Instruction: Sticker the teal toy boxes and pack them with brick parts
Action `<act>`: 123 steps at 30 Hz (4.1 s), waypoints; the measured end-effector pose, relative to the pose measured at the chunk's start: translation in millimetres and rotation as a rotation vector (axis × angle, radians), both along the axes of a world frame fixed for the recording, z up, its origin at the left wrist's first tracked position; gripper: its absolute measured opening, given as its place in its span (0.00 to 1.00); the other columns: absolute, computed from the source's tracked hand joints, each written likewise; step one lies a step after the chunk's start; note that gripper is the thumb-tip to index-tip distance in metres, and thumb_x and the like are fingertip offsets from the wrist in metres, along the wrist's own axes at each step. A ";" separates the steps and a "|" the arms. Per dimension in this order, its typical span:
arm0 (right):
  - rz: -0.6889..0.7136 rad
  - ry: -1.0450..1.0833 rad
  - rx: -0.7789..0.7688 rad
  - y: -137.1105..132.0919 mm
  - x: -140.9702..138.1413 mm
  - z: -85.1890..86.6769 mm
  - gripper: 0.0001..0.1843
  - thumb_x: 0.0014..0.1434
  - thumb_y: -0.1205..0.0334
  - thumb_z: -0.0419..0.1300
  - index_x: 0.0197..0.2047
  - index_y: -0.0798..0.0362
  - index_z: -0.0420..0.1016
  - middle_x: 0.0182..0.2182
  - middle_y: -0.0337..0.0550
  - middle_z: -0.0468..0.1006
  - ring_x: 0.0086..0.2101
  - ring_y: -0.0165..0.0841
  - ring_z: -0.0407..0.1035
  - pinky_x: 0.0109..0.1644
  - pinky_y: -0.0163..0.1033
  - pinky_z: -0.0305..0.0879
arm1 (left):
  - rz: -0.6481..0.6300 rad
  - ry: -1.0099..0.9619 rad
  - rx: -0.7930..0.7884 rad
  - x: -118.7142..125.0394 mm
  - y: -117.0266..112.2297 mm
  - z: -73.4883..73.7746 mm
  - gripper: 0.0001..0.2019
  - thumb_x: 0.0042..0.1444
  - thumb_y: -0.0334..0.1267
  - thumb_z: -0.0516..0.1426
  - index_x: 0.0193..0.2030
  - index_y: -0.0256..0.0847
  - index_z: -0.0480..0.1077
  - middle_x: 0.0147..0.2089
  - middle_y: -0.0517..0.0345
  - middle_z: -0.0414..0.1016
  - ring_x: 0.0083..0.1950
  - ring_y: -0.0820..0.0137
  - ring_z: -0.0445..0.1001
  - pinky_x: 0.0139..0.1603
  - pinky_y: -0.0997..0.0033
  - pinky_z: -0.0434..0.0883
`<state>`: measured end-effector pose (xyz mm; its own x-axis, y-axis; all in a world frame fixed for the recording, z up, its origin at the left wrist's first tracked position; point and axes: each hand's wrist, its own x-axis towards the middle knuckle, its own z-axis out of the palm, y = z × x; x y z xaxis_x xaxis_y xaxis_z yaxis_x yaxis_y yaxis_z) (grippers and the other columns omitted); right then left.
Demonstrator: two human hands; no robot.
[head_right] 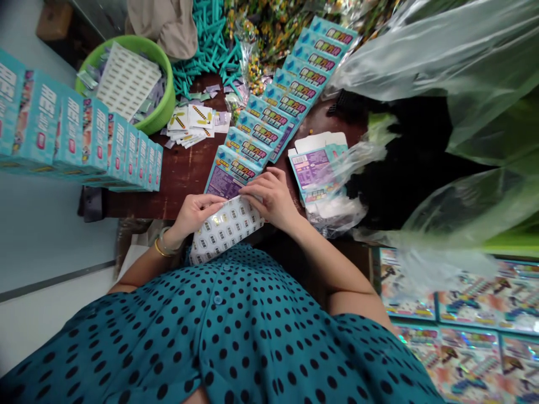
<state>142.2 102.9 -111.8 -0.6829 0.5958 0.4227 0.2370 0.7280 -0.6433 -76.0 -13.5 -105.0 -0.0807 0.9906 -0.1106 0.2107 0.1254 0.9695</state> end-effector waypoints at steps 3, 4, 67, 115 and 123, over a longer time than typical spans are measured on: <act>0.026 -0.012 -0.025 4.2 -1.6 4.9 0.07 0.67 0.55 0.62 0.43 0.42 0.83 0.39 0.38 0.85 0.43 0.39 0.75 0.65 0.56 0.55 | -0.013 0.032 0.036 -1.0 0.9 1.7 0.11 0.60 0.43 0.63 0.42 0.40 0.84 0.39 0.53 0.86 0.37 0.68 0.83 0.36 0.75 0.75; 0.046 -0.012 -0.049 4.9 -2.2 5.9 0.08 0.67 0.55 0.62 0.43 0.43 0.83 0.38 0.39 0.85 0.42 0.39 0.74 0.64 0.55 0.56 | -0.021 0.054 0.060 -0.7 0.6 2.1 0.11 0.60 0.42 0.63 0.42 0.40 0.84 0.40 0.53 0.86 0.38 0.67 0.83 0.38 0.75 0.75; -0.035 0.014 0.182 -3.7 27.0 -19.5 0.09 0.65 0.57 0.63 0.47 0.35 0.80 0.49 0.36 0.82 0.50 0.43 0.73 0.70 0.65 0.51 | 0.122 -0.274 -0.205 -8.9 20.4 -2.8 0.12 0.48 0.45 0.68 0.34 0.37 0.81 0.30 0.56 0.81 0.29 0.73 0.75 0.30 0.74 0.68; -0.483 -0.154 0.065 297.2 -30.0 -18.8 0.43 0.55 0.71 0.57 0.74 0.52 0.58 0.38 0.44 0.83 0.35 0.37 0.74 0.50 0.45 0.73 | -0.147 0.082 -0.149 -58.4 4.3 -47.3 0.13 0.61 0.45 0.60 0.39 0.38 0.83 0.36 0.53 0.84 0.35 0.69 0.77 0.37 0.74 0.69; -0.827 -0.262 0.365 306.2 -12.1 -2.6 0.35 0.61 0.59 0.61 0.70 0.48 0.62 0.67 0.57 0.64 0.64 0.55 0.59 0.63 0.64 0.60 | -0.172 0.082 -0.155 -63.3 14.5 -57.6 0.14 0.61 0.46 0.60 0.39 0.38 0.83 0.34 0.53 0.84 0.32 0.70 0.76 0.34 0.75 0.68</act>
<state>130.1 409.2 -114.4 -0.2020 0.7954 0.5714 0.8738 0.4098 -0.2616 -139.2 1.0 -162.6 0.0728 0.9622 -0.2626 0.3190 0.2270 0.9202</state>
